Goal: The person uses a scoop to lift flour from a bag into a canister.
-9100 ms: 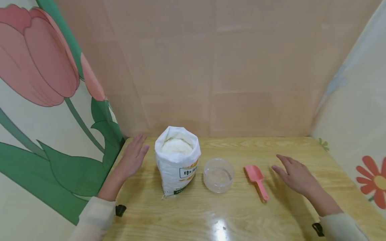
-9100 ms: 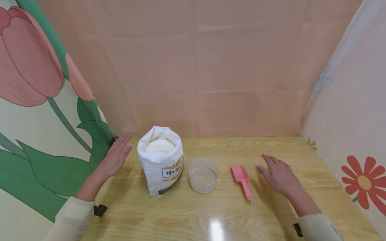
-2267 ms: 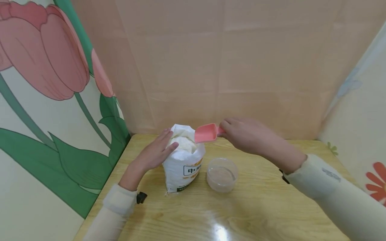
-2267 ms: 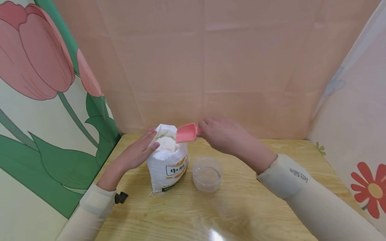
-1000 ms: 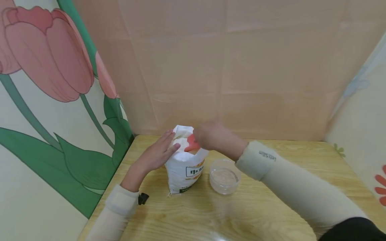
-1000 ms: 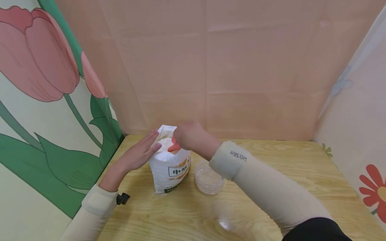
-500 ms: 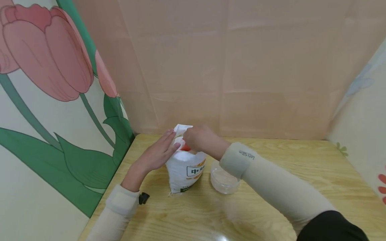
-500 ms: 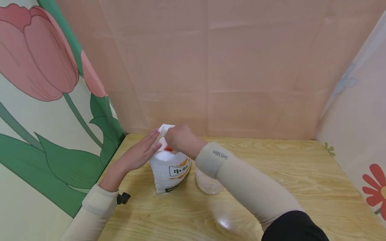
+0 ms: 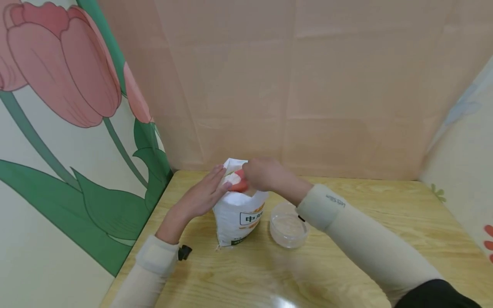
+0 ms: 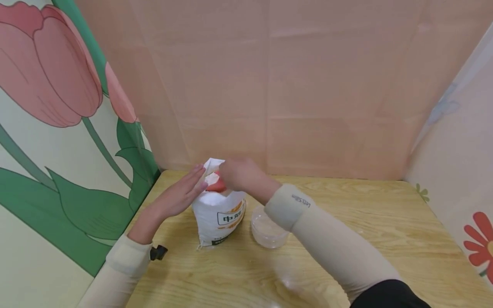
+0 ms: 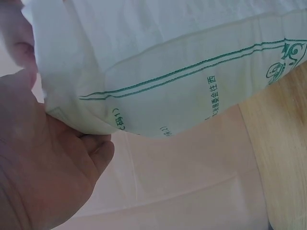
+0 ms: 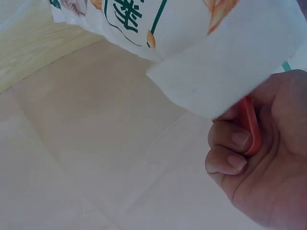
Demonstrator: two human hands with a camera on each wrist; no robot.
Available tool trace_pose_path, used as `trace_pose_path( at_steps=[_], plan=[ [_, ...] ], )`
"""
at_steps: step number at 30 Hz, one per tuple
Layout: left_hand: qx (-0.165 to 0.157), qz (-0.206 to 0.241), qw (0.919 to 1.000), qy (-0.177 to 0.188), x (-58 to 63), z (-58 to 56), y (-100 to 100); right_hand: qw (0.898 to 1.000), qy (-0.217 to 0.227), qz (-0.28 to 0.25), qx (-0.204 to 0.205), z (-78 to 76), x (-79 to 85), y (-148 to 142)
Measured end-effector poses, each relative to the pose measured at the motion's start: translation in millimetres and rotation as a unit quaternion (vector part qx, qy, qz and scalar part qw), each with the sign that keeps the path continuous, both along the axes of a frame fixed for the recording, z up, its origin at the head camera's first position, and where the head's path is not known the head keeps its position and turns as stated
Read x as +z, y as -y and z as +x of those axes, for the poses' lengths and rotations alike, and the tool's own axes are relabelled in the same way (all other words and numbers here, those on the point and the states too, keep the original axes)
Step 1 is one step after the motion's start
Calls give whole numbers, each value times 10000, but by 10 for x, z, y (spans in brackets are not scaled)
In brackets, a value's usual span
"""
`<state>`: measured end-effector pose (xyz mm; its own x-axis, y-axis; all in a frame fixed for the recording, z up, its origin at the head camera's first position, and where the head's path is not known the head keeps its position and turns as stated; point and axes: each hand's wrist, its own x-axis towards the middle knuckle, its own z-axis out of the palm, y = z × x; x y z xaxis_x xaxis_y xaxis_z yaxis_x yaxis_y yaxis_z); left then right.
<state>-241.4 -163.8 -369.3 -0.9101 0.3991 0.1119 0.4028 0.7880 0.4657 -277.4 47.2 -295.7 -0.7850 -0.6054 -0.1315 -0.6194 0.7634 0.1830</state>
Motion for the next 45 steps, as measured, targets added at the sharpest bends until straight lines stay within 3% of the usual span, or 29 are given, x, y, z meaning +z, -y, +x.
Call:
trace_pose_path(
  at_steps=[8,14,25,37,45],
  plan=[
    [76,64,9999,97,14,10,0,9971,-269,-626,324,106,55,-245],
    [86,119,9998,148,18,21,4,9900,-259,-1358,264,168,39,-399],
    [86,153,9997,191,4,11,6,9768,-212,-2125,185,270,-2,-610],
    [32,215,9997,136,-7,4,9,9657,-190,-2580,-240,382,65,-868],
    [34,146,9997,174,31,17,4,9606,-622,-2698,-224,459,58,-1126]
  ],
)
